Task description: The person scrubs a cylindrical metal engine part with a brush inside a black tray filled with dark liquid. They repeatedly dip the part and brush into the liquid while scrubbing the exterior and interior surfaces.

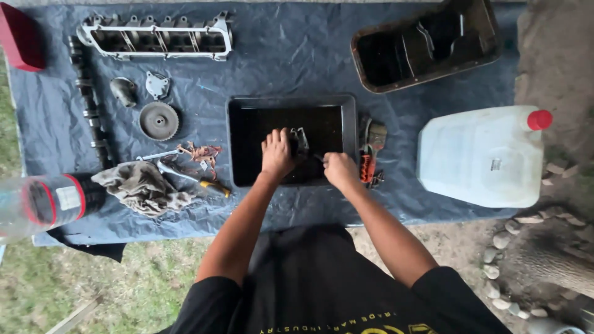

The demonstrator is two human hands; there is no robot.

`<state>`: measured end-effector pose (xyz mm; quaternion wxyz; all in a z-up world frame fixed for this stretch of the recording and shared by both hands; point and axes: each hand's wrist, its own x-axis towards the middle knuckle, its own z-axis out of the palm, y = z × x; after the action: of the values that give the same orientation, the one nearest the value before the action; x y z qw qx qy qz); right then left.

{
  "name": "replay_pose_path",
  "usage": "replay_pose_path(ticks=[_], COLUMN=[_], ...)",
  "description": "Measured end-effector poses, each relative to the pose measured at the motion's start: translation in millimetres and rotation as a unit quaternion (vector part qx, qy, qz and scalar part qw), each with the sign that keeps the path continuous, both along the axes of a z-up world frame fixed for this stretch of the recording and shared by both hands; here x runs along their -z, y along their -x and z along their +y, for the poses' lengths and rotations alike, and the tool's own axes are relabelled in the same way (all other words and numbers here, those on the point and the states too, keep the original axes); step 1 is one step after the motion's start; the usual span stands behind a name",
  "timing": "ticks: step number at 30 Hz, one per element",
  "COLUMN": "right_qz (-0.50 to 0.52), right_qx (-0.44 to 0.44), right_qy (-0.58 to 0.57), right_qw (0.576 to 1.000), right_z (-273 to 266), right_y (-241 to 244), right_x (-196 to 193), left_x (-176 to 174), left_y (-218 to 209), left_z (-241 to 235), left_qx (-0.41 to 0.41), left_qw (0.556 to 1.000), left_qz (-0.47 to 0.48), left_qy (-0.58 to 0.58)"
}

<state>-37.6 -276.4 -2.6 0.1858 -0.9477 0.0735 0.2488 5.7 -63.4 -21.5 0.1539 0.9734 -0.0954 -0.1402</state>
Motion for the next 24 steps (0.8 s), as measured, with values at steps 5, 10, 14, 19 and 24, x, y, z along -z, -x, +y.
replay_pose_path(ticks=[5, 10, 14, 19, 24], right_qz=[-0.050, -0.074, -0.046, -0.044, -0.063], right_qx=[0.067, 0.148, 0.165, 0.160, 0.111], right_qy=[-0.111, -0.355, -0.372, -0.375, -0.315], right_qw=[0.990, 0.920, 0.912, 0.912, 0.940], right_z=[-12.5, -10.5, -2.4, 17.6, 29.3], right_y=[-11.9, -0.9, 10.7, 11.5, -4.7], right_x=[-15.8, -13.8, 11.8, 18.8, -18.3], left_x=[15.4, 12.0, 10.9, 10.4, -15.4], left_y=[-15.0, -6.5, 6.8, 12.2, -1.9], left_z=[8.1, 41.5, 56.0, 81.5, 79.5], left_qx=[-0.054, -0.127, -0.180, -0.234, -0.097], left_qw=[0.977, 0.921, 0.868, 0.857, 0.906], left_qz=[0.027, 0.103, 0.108, 0.134, 0.131], left_qy=[0.207, 0.354, 0.449, 0.440, 0.390])
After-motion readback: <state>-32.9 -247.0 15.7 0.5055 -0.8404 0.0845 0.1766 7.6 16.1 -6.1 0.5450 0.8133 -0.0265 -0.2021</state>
